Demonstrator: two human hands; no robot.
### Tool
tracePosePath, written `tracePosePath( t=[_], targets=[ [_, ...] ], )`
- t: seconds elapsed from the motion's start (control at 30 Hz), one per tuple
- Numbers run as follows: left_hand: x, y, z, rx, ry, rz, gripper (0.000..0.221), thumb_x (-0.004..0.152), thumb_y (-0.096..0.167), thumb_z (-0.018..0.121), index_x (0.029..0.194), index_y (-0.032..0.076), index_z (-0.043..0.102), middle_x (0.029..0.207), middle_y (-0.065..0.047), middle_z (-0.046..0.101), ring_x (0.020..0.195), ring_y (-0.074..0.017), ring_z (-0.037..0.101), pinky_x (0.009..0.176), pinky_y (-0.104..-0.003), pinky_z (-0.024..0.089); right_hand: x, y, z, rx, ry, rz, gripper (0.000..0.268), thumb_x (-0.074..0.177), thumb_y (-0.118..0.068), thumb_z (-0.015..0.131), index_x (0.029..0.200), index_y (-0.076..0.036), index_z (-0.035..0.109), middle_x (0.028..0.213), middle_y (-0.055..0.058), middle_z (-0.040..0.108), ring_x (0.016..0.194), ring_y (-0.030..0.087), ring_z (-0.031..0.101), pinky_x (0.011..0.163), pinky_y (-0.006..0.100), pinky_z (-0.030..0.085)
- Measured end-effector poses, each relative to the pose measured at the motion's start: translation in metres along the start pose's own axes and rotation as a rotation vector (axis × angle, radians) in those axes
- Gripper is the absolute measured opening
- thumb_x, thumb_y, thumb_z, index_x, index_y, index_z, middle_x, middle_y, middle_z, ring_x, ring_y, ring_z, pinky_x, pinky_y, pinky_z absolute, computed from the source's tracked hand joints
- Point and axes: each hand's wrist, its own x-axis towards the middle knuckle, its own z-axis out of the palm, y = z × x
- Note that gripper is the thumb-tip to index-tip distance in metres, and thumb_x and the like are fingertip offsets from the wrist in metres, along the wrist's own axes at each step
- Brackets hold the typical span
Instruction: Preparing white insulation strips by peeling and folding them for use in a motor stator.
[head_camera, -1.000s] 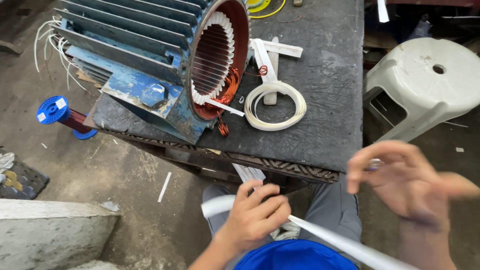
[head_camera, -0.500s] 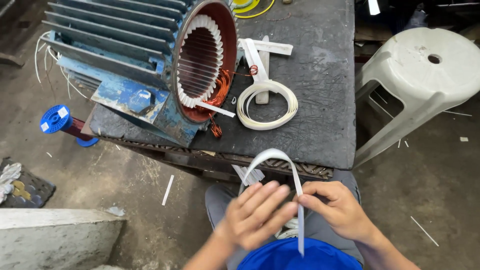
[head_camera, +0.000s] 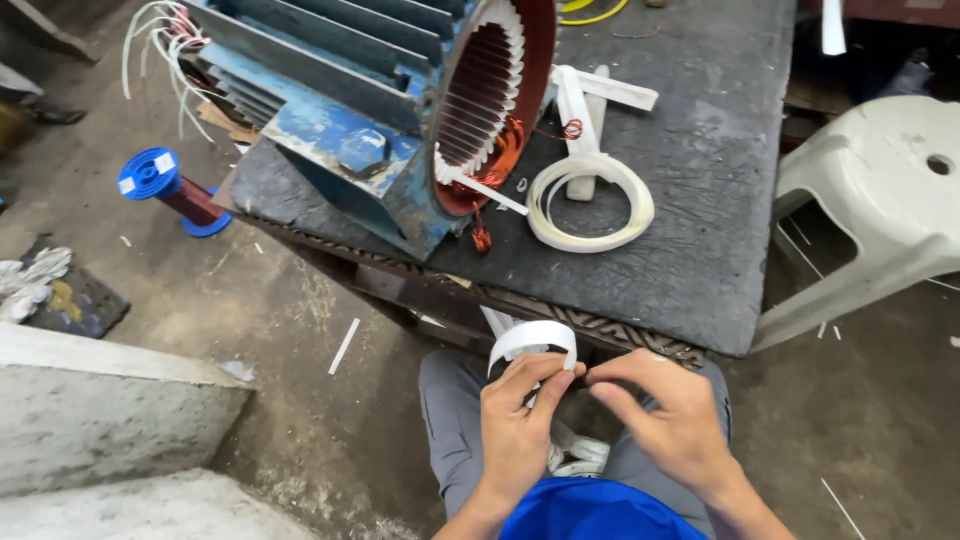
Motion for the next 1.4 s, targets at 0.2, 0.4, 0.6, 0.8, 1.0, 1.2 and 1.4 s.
tracePosePath(
  t=[0.2,0.4,0.6,0.8,1.0,1.2,1.4],
  targets=[
    [-0.011,-0.01,0.004,0.137,-0.049,0.158,0.007,0.103,0.007,0.07,0.101,0.005,0.077,0.095,-0.008,0.08,0.085,-0.0188,0.075,0.08,-0.033,0.059,0.008,-0.003,0.01,0.267,-0.033,0.053,0.016,0.09,-0.019,0.082,0.103,-0.011,0.083,0.113,0.004,0.085,0.108,0.018,0.08,0.099,0.032,0.059],
    [-0.005,-0.001,0.001,0.209,-0.15,0.209,0.011,0.107,0.009,0.065,0.1,0.004,0.073,0.086,-0.009,0.071,0.073,-0.0196,0.064,0.068,-0.033,0.053,0.001,0.028,0.026,0.77,-0.005,0.229,0.004,0.085,-0.004,0.085,0.089,-0.003,0.083,0.102,0.013,0.082,0.099,0.023,0.075,0.093,0.035,0.059],
    [-0.006,0.011,0.006,0.171,-0.194,0.138,0.015,0.108,0.01,0.063,0.095,0.005,0.07,0.083,-0.006,0.071,0.072,-0.019,0.065,0.068,-0.033,0.055,-0.001,0.022,0.026,1.033,0.015,0.318,0.005,0.088,-0.005,0.083,0.087,0.0,0.083,0.098,0.016,0.078,0.085,0.026,0.073,0.073,0.033,0.06],
    [-0.009,0.018,0.012,0.123,-0.172,0.113,0.016,0.106,0.012,0.066,0.094,0.005,0.072,0.077,-0.006,0.071,0.066,-0.0167,0.066,0.063,-0.031,0.057,-0.005,0.019,0.019,1.162,0.061,0.454,0.004,0.088,0.001,0.082,0.087,0.004,0.083,0.101,0.02,0.079,0.086,0.03,0.073,0.068,0.037,0.062],
    [-0.018,0.014,0.007,0.151,-0.172,0.071,0.018,0.105,0.014,0.068,0.09,0.006,0.074,0.075,-0.003,0.071,0.067,-0.0149,0.064,0.063,-0.03,0.054,0.0,0.018,0.014,1.23,0.054,0.475,0.005,0.088,0.0,0.082,0.087,0.004,0.084,0.1,0.022,0.077,0.09,0.032,0.072,0.061,0.041,0.063],
    [-0.027,0.017,-0.004,0.161,-0.163,-0.028,0.016,0.102,0.015,0.07,0.091,0.008,0.08,0.073,-0.002,0.071,0.063,-0.0136,0.066,0.059,-0.029,0.052,0.007,0.011,0.012,1.221,0.064,0.399,0.007,0.086,0.002,0.083,0.093,0.001,0.086,0.099,0.02,0.08,0.094,0.03,0.073,0.091,0.04,0.056],
    [-0.019,0.005,-0.017,0.067,-0.275,-0.212,0.022,0.098,0.023,0.074,0.081,0.009,0.079,0.076,-0.002,0.081,0.072,-0.014,0.075,0.069,-0.031,0.059,-0.004,0.023,0.04,1.273,0.075,0.412,0.005,0.088,-0.001,0.082,0.084,-0.001,0.082,0.095,0.021,0.078,0.093,0.031,0.073,0.087,0.042,0.057]
  ],
)
